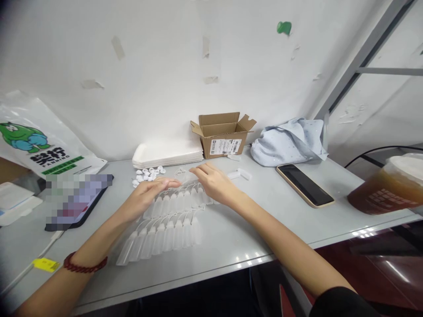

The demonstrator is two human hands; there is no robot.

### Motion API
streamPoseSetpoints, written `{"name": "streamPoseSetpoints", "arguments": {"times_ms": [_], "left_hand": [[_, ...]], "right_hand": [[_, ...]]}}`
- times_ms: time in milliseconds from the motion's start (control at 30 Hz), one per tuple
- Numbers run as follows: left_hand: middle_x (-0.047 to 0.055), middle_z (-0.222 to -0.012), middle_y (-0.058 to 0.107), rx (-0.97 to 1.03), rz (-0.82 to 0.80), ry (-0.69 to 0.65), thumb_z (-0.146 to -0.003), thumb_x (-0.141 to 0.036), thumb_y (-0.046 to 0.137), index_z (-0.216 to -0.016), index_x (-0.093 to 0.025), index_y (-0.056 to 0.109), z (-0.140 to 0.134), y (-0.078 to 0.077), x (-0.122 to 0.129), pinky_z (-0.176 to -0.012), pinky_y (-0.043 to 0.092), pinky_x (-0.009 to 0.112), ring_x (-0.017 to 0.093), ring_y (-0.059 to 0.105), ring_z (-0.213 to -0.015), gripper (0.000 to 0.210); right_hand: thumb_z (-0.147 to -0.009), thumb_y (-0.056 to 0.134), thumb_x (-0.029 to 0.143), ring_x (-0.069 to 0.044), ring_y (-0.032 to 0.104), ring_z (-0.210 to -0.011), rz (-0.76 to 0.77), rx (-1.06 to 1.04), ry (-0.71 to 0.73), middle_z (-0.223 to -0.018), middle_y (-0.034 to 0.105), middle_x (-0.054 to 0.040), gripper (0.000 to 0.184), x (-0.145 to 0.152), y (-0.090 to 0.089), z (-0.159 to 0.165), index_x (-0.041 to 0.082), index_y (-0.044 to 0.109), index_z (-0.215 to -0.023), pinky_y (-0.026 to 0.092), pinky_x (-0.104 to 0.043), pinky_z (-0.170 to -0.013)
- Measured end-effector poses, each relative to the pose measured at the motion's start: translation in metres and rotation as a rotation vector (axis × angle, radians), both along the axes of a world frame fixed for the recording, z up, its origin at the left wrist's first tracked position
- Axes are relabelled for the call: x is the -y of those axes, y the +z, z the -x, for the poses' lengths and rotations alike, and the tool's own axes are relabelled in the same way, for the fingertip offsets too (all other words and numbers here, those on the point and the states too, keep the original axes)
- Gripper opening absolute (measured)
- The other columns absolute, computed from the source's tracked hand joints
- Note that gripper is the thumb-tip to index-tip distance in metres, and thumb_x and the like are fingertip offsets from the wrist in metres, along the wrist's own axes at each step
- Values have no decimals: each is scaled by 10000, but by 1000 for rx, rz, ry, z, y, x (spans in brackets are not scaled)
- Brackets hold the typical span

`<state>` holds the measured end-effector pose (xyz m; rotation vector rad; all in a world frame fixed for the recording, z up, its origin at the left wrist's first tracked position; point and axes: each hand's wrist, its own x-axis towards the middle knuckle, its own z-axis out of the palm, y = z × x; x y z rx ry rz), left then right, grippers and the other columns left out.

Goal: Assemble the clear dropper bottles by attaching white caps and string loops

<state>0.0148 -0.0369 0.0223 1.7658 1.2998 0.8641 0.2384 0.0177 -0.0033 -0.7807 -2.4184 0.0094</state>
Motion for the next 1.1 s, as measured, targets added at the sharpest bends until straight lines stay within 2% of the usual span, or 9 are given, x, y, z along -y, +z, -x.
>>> {"name": "streamPoseSetpoints", "arguments": {"times_ms": [167,300,533,633,733,900,1100], "left_hand": [[56,-1169,671,22,9,34,-899,-480,433,-990,-216,727,1,0,0,-1025,397,426,256,537,-1178,405],[65,-1185,660,42,19,31,-898,-481,444,-1011,-206,717,1,0,1,-1030,396,423,246,548,-1163,404],[56,-1146,687,30,2,8,-897,-494,441,-1010,-207,722,-1,3,4,-1006,415,418,261,568,-1136,417],[53,-1119,698,55,-11,19,-898,-487,452,-1040,-211,713,-3,3,5,-985,432,406,254,591,-1094,405],[52,-1115,695,63,-42,44,-897,-478,465,-1072,-221,700,-5,2,8,-967,443,401,250,595,-1078,389],[61,-1158,660,19,-151,39,-881,-417,528,-1135,-227,663,-8,-1,13,-929,460,392,245,566,-1107,344],[67,-1344,543,-15,-204,-22,-863,-384,565,-1275,-228,558,-10,-6,16,-966,449,404,250,476,-1238,441]], "right_hand": [[-899,360,43,-190,579,-882,55,59,6,-1094,581,-121,441,6,2,1,203,498,-1287,514,-334,-733],[-907,331,39,-140,566,-754,109,92,2,-1076,573,-105,453,11,6,2,229,525,-1271,500,-283,-655],[-885,426,91,-188,599,-877,209,-42,90,-1096,588,-124,405,14,7,3,191,509,-1269,519,-344,-751],[-875,468,115,-186,601,-859,270,-110,125,-1036,618,-119,362,16,11,4,157,540,-1227,519,-347,-759],[-869,507,157,-165,605,-804,386,-187,115,-990,651,-84,335,21,17,6,182,572,-1196,524,-327,-735],[-842,561,209,-168,620,-853,699,-322,132,-1073,660,-85,342,26,24,8,172,608,-1179,526,-327,-763],[-808,603,248,-171,643,-760,980,-526,153,-817,694,-53,322,28,22,14,153,642,-1113,522,-320,-683]]}}
